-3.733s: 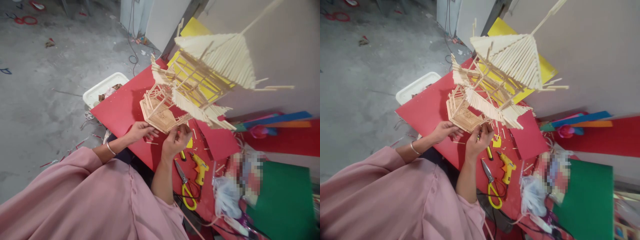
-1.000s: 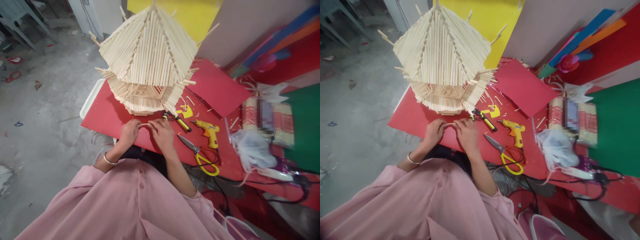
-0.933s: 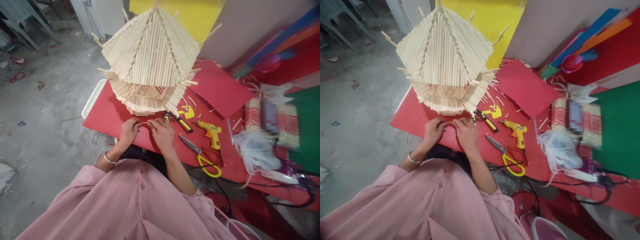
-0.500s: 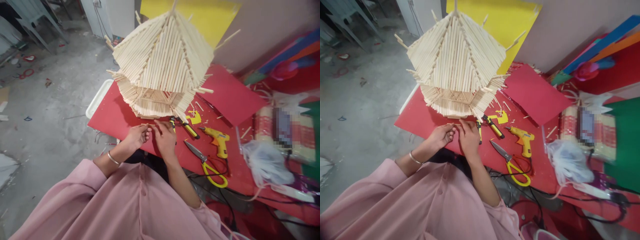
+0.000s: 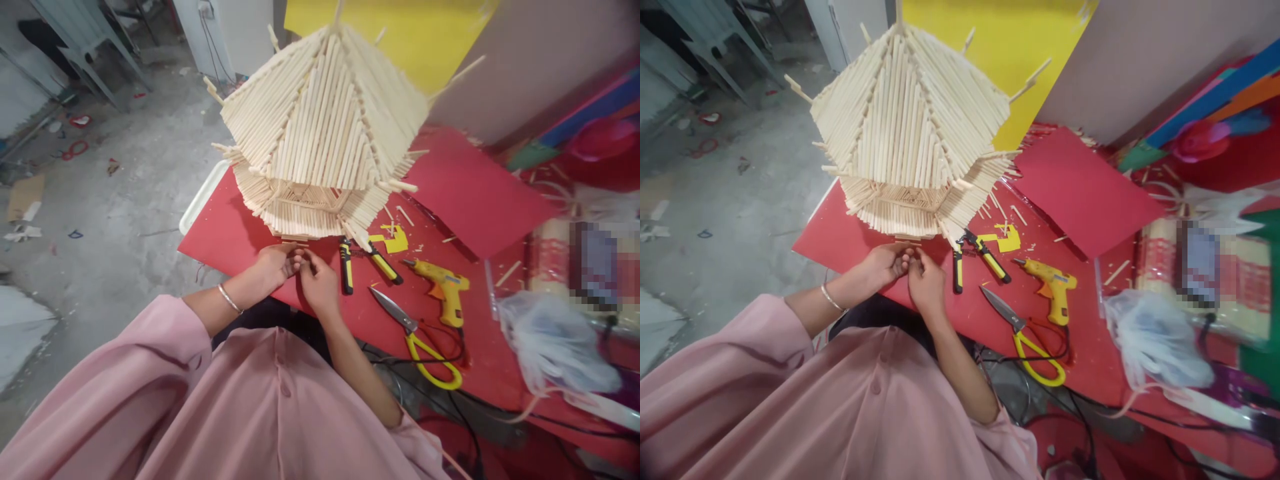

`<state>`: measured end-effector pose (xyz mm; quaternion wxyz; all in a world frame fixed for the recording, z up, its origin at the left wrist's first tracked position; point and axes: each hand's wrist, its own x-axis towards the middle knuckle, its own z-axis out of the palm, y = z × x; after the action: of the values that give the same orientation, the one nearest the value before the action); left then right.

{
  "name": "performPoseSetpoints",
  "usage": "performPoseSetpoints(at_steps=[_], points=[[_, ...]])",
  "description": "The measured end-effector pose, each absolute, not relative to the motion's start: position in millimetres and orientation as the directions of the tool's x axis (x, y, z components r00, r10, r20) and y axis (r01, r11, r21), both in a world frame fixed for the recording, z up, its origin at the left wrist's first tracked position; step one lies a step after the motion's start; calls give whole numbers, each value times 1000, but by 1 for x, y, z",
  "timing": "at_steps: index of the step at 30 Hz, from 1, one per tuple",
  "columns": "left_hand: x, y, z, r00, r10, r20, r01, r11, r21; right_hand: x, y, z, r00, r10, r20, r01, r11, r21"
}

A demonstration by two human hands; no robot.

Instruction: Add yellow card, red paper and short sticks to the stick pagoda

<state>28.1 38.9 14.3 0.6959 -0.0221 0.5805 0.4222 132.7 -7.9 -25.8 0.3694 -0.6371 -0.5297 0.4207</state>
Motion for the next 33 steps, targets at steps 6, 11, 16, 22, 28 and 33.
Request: performPoseSetpoints(at_steps=[6, 11, 16, 22, 28, 33], points=[[31, 41, 23, -65, 475, -877, -630, 662, 406, 136, -3, -29, 49, 976, -212, 393, -214, -894], [33, 43, 25, -77, 473, -878, -646, 647, 405, 138, 0, -26, 27, 968, -251, 421, -239, -875], [34, 41, 23, -93, 474, -876, -655, 633, 412, 139, 0, -26, 27, 966, -257, 434, -243, -867], [33, 39, 15, -101, 505, -857, -660, 611, 437, 138, -2, -33, 23, 981, -190, 414, -183, -892], [30, 30, 15, -125, 568, -813, -634, 585, 506, 140, -11, -20, 104, 991, -90, 411, -125, -903], [28, 12, 16, -115, 714, -691, -615, 495, 613, 151, -34, 3, 70, 997, 29, 551, -15, -834]])
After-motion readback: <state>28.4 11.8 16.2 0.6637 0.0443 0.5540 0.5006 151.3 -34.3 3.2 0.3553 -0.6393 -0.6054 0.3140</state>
